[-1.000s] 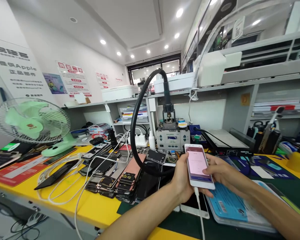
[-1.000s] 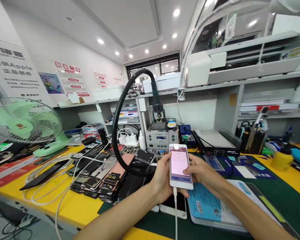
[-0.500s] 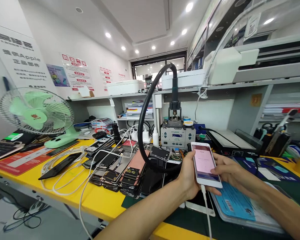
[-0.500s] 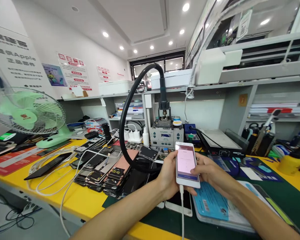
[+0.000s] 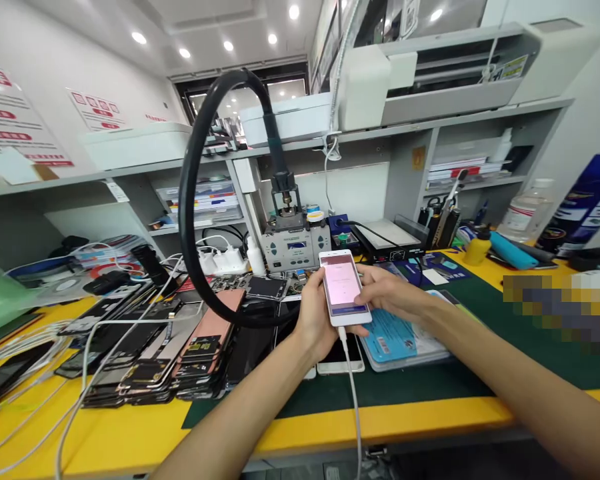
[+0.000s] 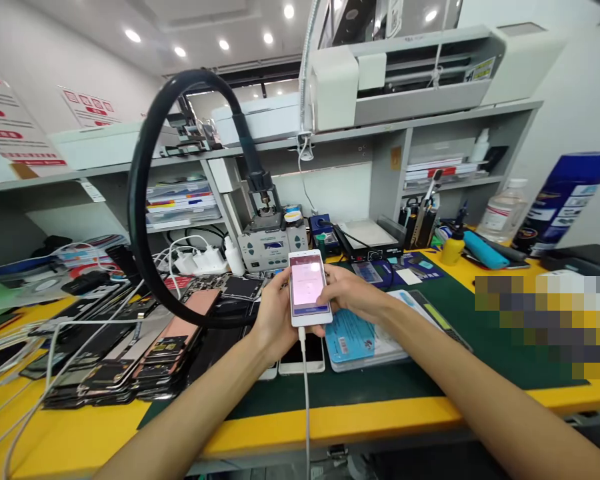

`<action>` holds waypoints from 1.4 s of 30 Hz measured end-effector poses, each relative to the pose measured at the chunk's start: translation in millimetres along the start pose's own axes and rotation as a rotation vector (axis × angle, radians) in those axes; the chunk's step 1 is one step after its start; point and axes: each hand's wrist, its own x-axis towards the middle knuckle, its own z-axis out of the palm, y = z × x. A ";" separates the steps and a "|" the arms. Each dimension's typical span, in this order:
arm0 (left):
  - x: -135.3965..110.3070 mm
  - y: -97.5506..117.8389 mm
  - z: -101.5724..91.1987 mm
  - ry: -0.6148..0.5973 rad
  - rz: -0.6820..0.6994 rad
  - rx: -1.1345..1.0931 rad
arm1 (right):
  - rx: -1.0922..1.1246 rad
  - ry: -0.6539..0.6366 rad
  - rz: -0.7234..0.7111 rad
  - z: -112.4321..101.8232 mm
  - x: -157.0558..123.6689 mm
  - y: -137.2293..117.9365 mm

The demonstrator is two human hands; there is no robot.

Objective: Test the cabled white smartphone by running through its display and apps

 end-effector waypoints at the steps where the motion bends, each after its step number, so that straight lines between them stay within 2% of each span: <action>1: 0.0 0.1 0.0 0.004 0.000 0.002 | -0.002 0.001 0.004 0.4 -0.1 -0.3; 18: -4.0 2.1 10.6 0.102 -0.010 0.058 | -0.092 0.116 0.019 5.8 -0.7 -1.8; 24: -4.3 3.8 8.3 0.062 -0.035 0.027 | 0.051 0.130 0.026 5.0 0.3 -1.2; 32: 2.8 26.6 0.7 -0.014 -0.214 -0.053 | 0.316 0.078 -0.035 -10.2 4.9 -2.7; 36: 2.3 28.2 3.4 0.011 -0.209 -0.059 | 0.337 0.078 -0.043 -14.8 4.9 -2.6; 40: 2.6 24.9 1.7 -0.029 -0.191 -0.061 | 0.325 0.066 -0.040 -14.0 4.6 -3.3; 42: 2.8 23.8 0.9 -0.068 -0.159 -0.018 | 0.317 0.108 -0.036 -13.9 5.1 -3.6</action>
